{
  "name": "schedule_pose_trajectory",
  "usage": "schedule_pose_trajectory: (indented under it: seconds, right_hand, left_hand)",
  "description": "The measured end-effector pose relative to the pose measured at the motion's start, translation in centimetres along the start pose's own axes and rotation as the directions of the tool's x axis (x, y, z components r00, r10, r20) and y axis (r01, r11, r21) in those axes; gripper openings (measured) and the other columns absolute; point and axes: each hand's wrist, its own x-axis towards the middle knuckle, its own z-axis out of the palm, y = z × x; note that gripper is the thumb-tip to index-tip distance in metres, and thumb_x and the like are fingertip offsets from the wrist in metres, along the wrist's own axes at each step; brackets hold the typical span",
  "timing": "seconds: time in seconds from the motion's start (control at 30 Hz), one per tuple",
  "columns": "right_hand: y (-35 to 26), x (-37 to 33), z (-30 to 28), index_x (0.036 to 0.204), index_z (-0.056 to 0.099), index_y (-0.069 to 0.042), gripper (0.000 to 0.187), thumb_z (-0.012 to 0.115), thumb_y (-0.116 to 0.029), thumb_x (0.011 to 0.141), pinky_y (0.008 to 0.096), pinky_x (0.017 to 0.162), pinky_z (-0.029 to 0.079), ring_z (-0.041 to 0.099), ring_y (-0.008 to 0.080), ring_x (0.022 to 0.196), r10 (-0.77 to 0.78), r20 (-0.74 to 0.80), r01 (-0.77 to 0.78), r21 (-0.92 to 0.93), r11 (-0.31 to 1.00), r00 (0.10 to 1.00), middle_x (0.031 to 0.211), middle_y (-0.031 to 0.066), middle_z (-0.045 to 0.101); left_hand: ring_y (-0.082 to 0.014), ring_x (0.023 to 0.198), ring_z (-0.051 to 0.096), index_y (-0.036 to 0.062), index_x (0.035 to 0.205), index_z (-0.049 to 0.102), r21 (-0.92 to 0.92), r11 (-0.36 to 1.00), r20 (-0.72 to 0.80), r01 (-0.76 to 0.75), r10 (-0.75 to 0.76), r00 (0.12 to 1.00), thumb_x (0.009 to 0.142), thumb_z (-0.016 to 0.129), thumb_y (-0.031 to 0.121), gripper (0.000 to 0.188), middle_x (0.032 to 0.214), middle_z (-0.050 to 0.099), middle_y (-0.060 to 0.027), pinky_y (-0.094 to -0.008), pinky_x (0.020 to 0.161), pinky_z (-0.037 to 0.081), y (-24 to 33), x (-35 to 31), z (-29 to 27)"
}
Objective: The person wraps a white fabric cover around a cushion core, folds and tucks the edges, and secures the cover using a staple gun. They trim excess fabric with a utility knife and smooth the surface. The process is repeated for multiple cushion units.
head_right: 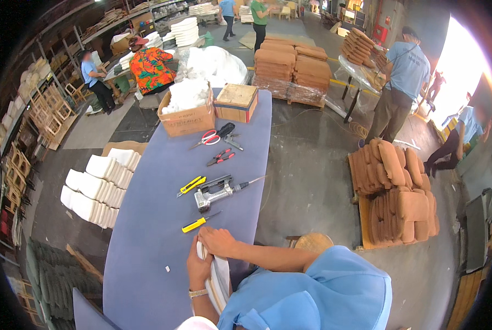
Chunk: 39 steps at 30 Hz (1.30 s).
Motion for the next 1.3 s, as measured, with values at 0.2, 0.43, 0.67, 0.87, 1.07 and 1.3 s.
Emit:
schedule_pose_trajectory:
  seconds: [0.2, 0.43, 0.67, 0.87, 1.07, 1.3]
  right_hand:
    - [-2.5, -0.3, -1.5, 0.112, 0.054, -0.003, 0.031, 0.051, -0.032, 0.104, 0.0570, 0.076, 0.056, 0.069, 0.0456, 0.089, 0.016, -0.015, -0.016, -0.048, 0.999, 1.000, 0.103, 0.0231, 0.069]
    - [1.4, -0.4, -2.0, 0.104, 0.066, 0.000, 0.040, 0.050, -0.037, 0.105, 0.0495, 0.080, 0.056, 0.070, 0.0444, 0.094, 0.170, 0.023, -0.167, 0.361, 0.918, 0.985, 0.104, 0.0244, 0.072]
    - [-3.8, -1.6, -3.9, 0.101, 0.069, -0.003, 0.035, 0.059, -0.037, 0.101, 0.0488, 0.077, 0.056, 0.072, 0.0382, 0.093, 0.250, 0.044, -0.253, 0.253, 0.934, 0.967, 0.098, 0.0167, 0.073]
    - [0.1, -0.2, -1.3, 0.097, 0.069, -0.006, 0.026, 0.061, -0.031, 0.095, 0.0531, 0.072, 0.055, 0.071, 0.0407, 0.087, 0.088, -0.036, -0.088, 0.004, 0.996, 0.995, 0.090, 0.0163, 0.073]
    - [-0.7, 0.8, -1.3, 0.099, 0.072, -0.009, 0.027, 0.059, -0.032, 0.096, 0.0546, 0.078, 0.056, 0.071, 0.0410, 0.092, 0.194, -0.053, -0.189, 0.081, 0.979, 0.980, 0.093, 0.0184, 0.073]
    - [-0.3, 0.3, -1.0, 0.103, 0.074, -0.008, 0.038, 0.056, -0.041, 0.097, 0.0506, 0.084, 0.057, 0.072, 0.0401, 0.094, 0.281, -0.010, -0.280, 0.013, 0.960, 0.960, 0.100, 0.0166, 0.076]
  left_hand:
    - [-0.0390, 0.128, 0.061, 0.0048, 0.153, 0.045, 0.019, 0.999, 0.011, -0.032, 0.032, 0.999, 0.086, 0.078, 0.018, 0.076, 0.142, 0.061, -0.0225, -0.0446, 0.106, 0.049, -1.7, 0.3, -0.7]
    - [-0.0393, 0.127, 0.062, 0.0034, 0.150, 0.049, -0.128, 0.991, 0.081, -0.048, 0.058, 0.995, 0.085, 0.072, 0.009, 0.068, 0.139, 0.063, -0.0216, -0.0441, 0.105, 0.049, -0.3, 0.2, 0.7]
    - [-0.0409, 0.130, 0.059, -0.0044, 0.145, 0.052, -0.060, 0.984, 0.020, -0.167, 0.168, 0.986, 0.088, 0.068, 0.007, 0.060, 0.141, 0.061, -0.0251, -0.0449, 0.109, 0.046, -2.2, 0.5, 0.0]
    - [-0.0428, 0.131, 0.058, -0.0077, 0.146, 0.049, 0.008, 0.965, 0.030, -0.263, 0.262, 0.964, 0.088, 0.069, 0.008, 0.064, 0.141, 0.059, -0.0289, -0.0444, 0.110, 0.045, -2.3, 0.4, 0.9]
    - [-0.0422, 0.128, 0.060, -0.0019, 0.147, 0.051, -0.011, 0.973, 0.003, -0.228, 0.229, 0.974, 0.086, 0.070, 0.008, 0.064, 0.140, 0.062, -0.0254, -0.0434, 0.108, 0.046, -2.3, -0.1, 0.6]
    - [-0.0413, 0.119, 0.065, 0.0028, 0.145, 0.055, -0.039, 0.990, -0.008, -0.135, 0.135, 0.991, 0.083, 0.075, 0.009, 0.066, 0.132, 0.067, -0.0242, -0.0444, 0.101, 0.051, -0.3, -0.4, 1.0]
